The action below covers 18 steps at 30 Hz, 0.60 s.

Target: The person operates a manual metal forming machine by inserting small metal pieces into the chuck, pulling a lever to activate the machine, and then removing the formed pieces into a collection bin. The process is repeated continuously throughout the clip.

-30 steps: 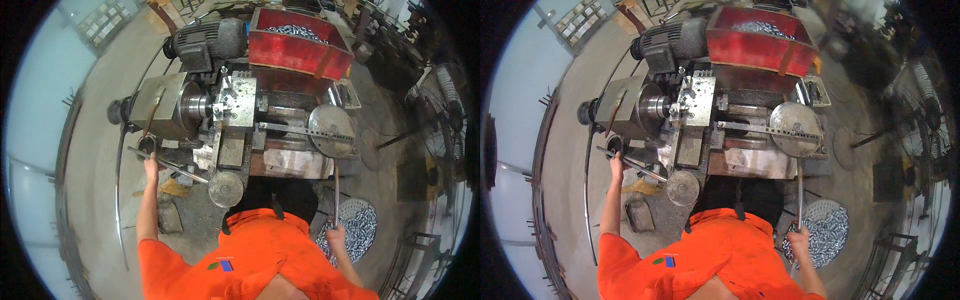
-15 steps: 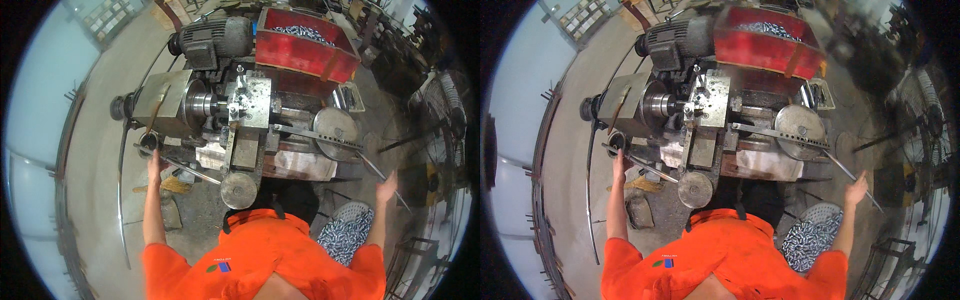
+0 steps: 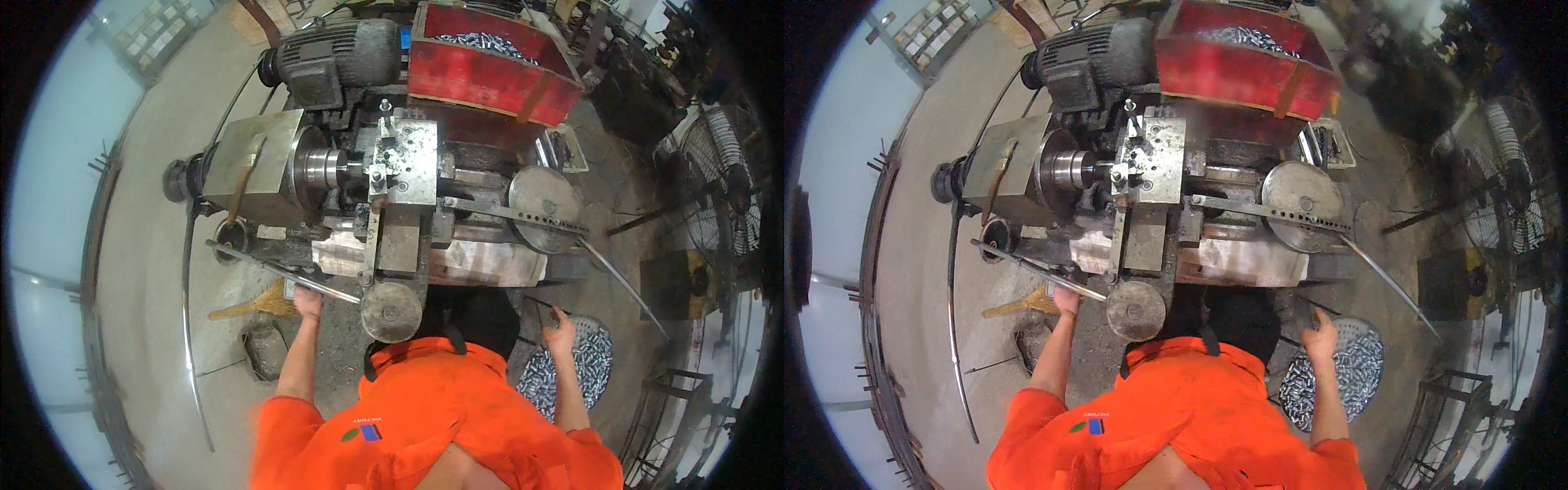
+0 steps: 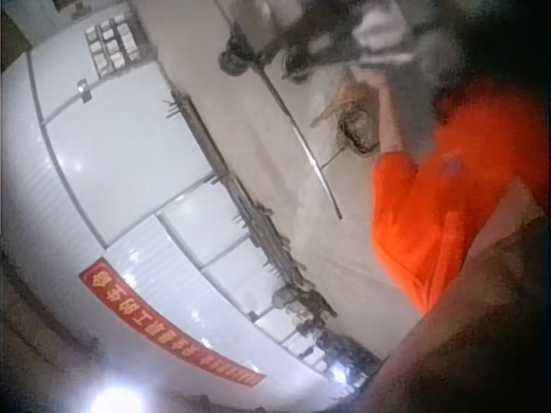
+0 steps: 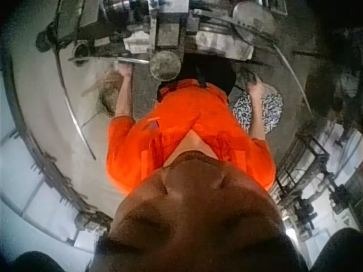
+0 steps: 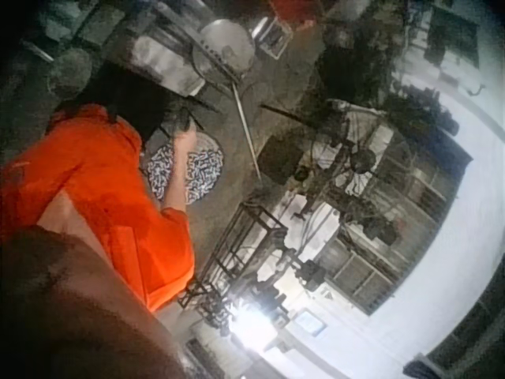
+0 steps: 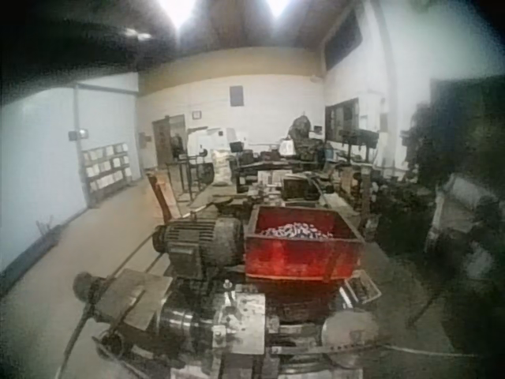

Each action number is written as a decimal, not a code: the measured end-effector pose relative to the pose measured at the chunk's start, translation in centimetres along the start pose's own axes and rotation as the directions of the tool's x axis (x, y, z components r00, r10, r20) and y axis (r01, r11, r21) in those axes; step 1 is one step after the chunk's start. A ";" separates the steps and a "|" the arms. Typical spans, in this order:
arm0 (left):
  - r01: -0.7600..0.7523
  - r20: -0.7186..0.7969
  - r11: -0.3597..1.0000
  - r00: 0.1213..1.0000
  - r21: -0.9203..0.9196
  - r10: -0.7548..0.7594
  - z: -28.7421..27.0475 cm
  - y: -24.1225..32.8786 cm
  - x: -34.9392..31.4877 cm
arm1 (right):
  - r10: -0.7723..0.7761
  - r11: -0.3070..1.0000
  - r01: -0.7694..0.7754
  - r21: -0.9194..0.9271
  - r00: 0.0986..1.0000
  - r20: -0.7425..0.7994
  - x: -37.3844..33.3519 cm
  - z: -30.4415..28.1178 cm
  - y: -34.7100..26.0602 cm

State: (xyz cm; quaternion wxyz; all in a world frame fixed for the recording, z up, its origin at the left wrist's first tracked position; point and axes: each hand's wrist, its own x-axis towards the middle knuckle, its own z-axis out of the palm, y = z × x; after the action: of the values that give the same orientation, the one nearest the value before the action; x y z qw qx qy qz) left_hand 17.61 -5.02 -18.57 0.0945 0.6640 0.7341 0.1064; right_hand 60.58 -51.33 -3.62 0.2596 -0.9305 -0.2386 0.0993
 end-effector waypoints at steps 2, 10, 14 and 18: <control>-0.372 -0.190 0.926 0.915 -0.056 0.356 2.2 -4.3 1.9 | -0.047 0.997 0.046 0.067 0.999 0.003 0.3 0.2 -0.6; -0.340 0.276 0.931 0.915 0.131 0.295 -6.7 -1.8 1.8 | -0.265 0.964 0.267 0.007 0.959 -0.100 7.4 -6.2 -7.9; -0.158 0.377 0.972 0.901 -0.176 0.214 -4.7 -4.9 1.3 | -0.543 0.812 0.558 0.172 0.830 -0.129 11.2 -6.5 -19.1; -0.256 0.450 0.962 0.850 -0.100 0.273 -14.6 -4.0 3.4 | -0.800 0.582 0.771 0.259 0.600 0.014 11.5 -4.4 -33.8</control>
State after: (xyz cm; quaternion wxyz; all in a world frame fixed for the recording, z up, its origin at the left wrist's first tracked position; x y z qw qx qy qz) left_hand 9.32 -2.50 -5.68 0.2621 0.7629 0.5903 -0.0283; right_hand 58.63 -22.11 17.33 0.3648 -0.6838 -0.6290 0.0605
